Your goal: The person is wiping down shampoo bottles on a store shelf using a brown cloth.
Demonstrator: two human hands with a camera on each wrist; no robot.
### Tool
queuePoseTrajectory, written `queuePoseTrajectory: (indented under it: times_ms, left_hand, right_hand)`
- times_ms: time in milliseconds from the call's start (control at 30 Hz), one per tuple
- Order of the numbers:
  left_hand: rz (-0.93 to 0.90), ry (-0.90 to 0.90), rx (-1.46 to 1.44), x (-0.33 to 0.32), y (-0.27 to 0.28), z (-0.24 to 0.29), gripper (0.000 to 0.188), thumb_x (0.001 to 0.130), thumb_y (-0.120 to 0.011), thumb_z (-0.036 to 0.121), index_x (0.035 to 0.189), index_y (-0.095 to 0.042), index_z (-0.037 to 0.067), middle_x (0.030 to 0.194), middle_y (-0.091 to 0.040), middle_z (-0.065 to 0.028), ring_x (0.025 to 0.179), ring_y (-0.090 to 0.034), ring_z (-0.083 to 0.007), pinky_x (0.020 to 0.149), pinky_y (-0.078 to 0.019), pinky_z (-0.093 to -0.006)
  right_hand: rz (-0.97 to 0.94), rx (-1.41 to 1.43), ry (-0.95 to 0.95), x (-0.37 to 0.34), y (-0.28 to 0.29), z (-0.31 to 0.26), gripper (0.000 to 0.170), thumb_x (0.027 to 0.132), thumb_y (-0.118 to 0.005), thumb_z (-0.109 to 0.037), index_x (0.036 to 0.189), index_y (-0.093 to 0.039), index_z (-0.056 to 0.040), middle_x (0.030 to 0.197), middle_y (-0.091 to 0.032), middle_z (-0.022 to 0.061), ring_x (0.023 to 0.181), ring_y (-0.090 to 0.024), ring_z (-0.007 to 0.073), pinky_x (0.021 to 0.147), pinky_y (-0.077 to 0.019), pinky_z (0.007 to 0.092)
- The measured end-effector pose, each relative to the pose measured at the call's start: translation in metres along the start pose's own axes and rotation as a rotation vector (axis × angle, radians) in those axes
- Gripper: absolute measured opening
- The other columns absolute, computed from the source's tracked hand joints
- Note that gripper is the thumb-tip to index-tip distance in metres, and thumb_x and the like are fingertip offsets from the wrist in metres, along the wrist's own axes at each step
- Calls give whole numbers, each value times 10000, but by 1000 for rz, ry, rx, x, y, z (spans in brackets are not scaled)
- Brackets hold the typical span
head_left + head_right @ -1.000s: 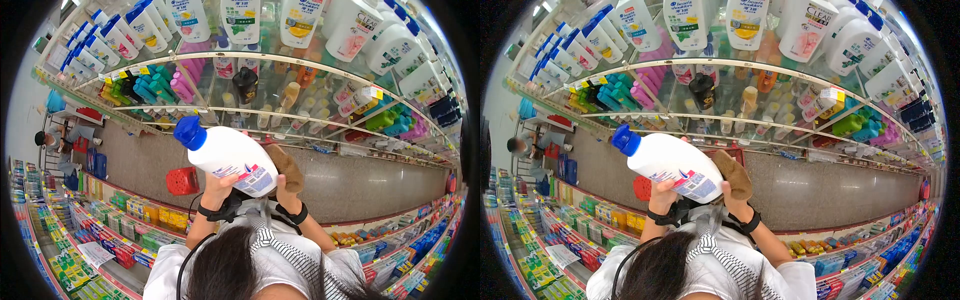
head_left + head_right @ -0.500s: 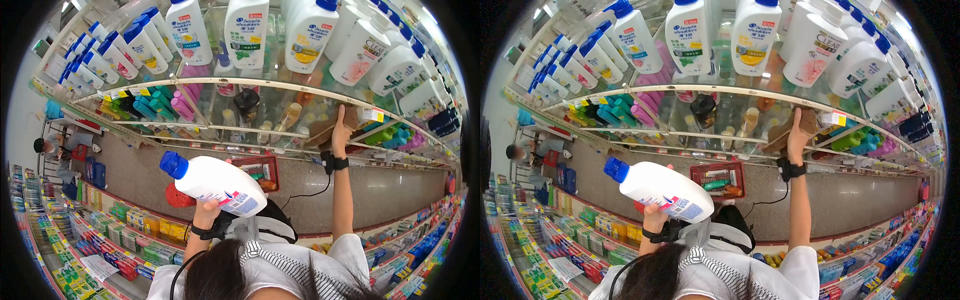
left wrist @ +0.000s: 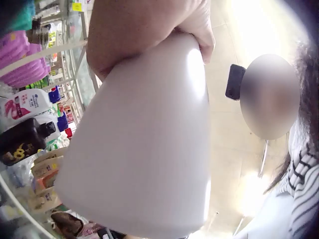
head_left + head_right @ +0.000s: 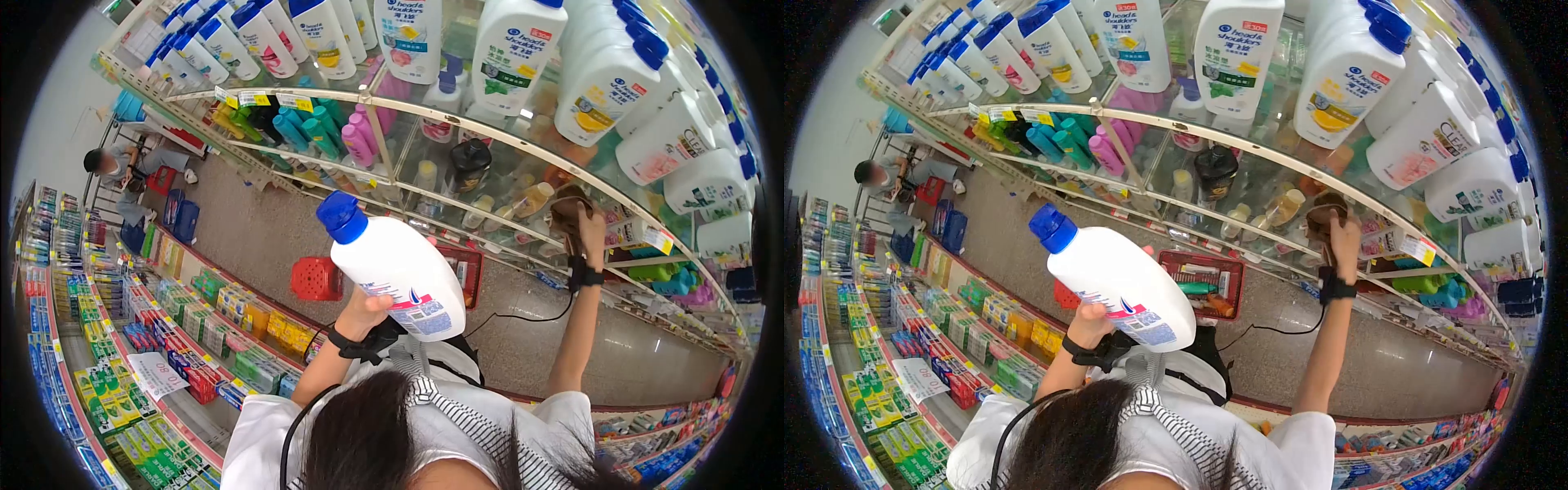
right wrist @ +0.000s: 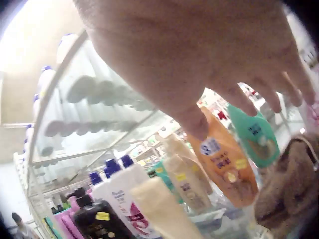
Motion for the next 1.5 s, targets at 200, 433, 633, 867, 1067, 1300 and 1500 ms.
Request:
queuePoseTrajectory:
  times_ms: [200, 433, 633, 867, 1067, 1300, 1500]
  left_hand:
    - [-89, 57, 18, 21, 10, 3, 908, 582, -734, 274, 1333, -261, 82, 1356, -299, -218, 1177, -413, -345, 979, -359, -466]
    - [-94, 64, 41, 39, 17, 19, 859, 600, -758, 224, 1284, -280, 18, 1253, -427, -158, 1138, -446, -265, 966, -361, -385]
    - [-98, 41, 41, 43, 32, 36, 875, 594, -772, 222, 1284, -277, 13, 1277, -406, -176, 1139, -441, -260, 963, -361, -381]
    - [-32, 30, 13, 46, 52, 47, 850, 583, -781, 209, 1264, -311, 15, 1208, -448, -128, 1115, -451, -253, 950, -368, -377]
    - [-20, 9, -15, 48, 56, 46, 846, 580, -773, 171, 1268, -304, 19, 1205, -452, -118, 1113, -454, -247, 945, -374, -375]
    - [18, -14, -26, 38, 71, 43, 849, 577, -768, 146, 1274, -297, 27, 1190, -461, -101, 1106, -461, -234, 937, -384, -365]
    - [-24, -13, 1, 39, 63, 49, 816, 610, -761, 145, 1273, -302, 16, 1201, -461, -106, 1102, -468, -225, 934, -391, -364]
  right_hand:
    - [-205, 666, 300, -124, 47, -183, 263, 899, -487, -220, 1013, -595, -9, 975, -607, 75, 917, -554, 145, 817, -420, 267]
    - [-164, 688, 313, -118, -54, -239, 646, 760, -674, -219, 1261, -329, -3, 1217, -392, 185, 1127, -405, 261, 916, -363, 356]
    - [165, 313, 333, -76, -134, -241, 993, 590, -788, -299, 1300, -181, 37, 1252, -269, 264, 1170, -303, 385, 964, -294, 412]
    - [176, 367, 287, -72, -140, -238, 907, 592, -770, -264, 1278, -244, 8, 1189, -361, 222, 1062, -415, 386, 878, -385, 407]
    - [235, 282, 104, -58, -142, -225, 891, 622, -737, -344, 1273, -254, 27, 1199, -358, 245, 1086, -403, 401, 872, -390, 429]
    - [424, 168, 14, -14, -125, -180, 993, 638, -740, -423, 1271, -186, 103, 1212, -300, 313, 1100, -364, 449, 908, -340, 438]
    - [325, 274, 105, -65, -104, -204, 955, 732, -683, -373, 1340, -98, 73, 1306, -150, 321, 1227, -184, 425, 987, -242, 423]
Point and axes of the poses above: each hand's wrist, its own x-axis towards the middle knuckle, its own y-axis out of the back of the hand, z = x × y, the point moved 6 cm from there along x, towards the middle knuckle
